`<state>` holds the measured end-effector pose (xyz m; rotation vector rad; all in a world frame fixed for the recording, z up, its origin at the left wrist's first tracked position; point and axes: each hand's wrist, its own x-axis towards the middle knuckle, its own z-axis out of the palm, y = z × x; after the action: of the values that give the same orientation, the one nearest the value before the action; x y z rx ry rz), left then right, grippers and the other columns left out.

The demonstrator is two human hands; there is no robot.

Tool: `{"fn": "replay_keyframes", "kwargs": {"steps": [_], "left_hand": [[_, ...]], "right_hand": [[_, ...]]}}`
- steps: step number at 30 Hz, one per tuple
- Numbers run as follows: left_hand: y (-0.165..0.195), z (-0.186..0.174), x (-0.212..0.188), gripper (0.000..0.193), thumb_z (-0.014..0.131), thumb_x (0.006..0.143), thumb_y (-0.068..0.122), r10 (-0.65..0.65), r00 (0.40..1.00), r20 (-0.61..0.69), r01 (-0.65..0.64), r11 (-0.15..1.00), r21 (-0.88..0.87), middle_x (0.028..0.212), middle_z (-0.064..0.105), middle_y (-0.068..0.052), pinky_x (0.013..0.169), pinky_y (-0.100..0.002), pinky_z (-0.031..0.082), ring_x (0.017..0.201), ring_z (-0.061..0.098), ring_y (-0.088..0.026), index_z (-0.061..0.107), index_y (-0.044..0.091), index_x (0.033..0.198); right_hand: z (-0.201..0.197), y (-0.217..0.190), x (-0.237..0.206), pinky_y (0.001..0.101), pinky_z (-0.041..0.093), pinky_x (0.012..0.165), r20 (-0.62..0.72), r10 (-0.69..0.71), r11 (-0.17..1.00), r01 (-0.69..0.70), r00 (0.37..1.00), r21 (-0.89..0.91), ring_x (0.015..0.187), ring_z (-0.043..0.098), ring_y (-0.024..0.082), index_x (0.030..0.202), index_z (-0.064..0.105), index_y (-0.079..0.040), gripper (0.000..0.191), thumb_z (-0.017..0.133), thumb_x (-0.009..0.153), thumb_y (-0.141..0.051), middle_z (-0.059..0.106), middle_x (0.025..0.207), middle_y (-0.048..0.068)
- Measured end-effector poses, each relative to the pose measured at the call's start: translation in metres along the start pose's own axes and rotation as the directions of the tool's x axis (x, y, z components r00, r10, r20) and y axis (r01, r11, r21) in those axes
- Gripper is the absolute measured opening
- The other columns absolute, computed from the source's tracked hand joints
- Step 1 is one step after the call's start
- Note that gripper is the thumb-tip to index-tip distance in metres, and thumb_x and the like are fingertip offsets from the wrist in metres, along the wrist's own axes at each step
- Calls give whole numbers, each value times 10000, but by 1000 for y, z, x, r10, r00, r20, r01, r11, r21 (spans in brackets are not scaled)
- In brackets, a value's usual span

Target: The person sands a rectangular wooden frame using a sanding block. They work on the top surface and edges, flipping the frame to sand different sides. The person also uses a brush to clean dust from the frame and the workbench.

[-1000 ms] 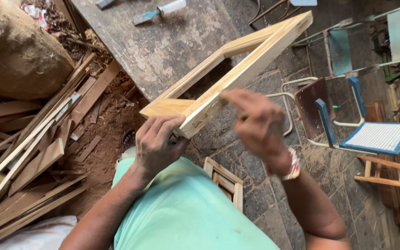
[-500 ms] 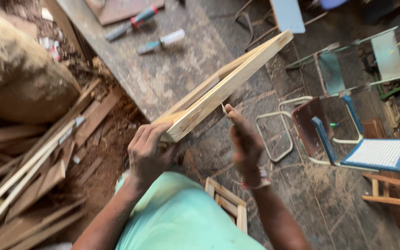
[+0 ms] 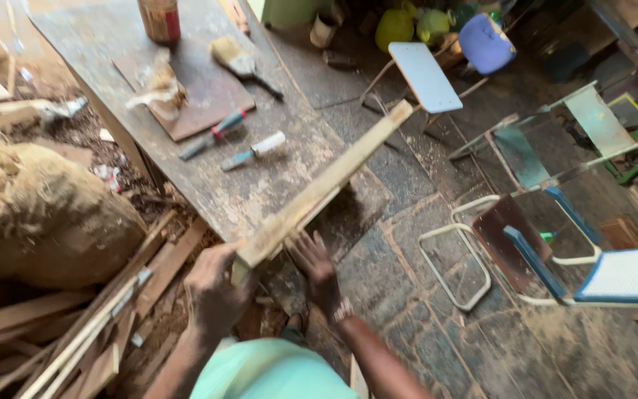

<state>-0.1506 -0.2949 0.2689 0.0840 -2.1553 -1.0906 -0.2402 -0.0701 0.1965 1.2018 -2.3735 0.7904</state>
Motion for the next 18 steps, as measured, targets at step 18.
{"fn": "replay_keyframes", "kwargs": {"steps": [18], "left_hand": [[8, -2, 1, 443, 864, 744, 132, 3, 998, 66, -3, 1000, -12, 1029, 732, -145, 826, -357, 600, 949, 722, -250, 655, 18, 1118]], "right_hand": [[-13, 68, 9, 457, 386, 1290, -84, 82, 994, -88, 993, -61, 1527, 456, 275, 1462, 542, -230, 530, 378, 1022, 16, 433, 1636, 94]]}}
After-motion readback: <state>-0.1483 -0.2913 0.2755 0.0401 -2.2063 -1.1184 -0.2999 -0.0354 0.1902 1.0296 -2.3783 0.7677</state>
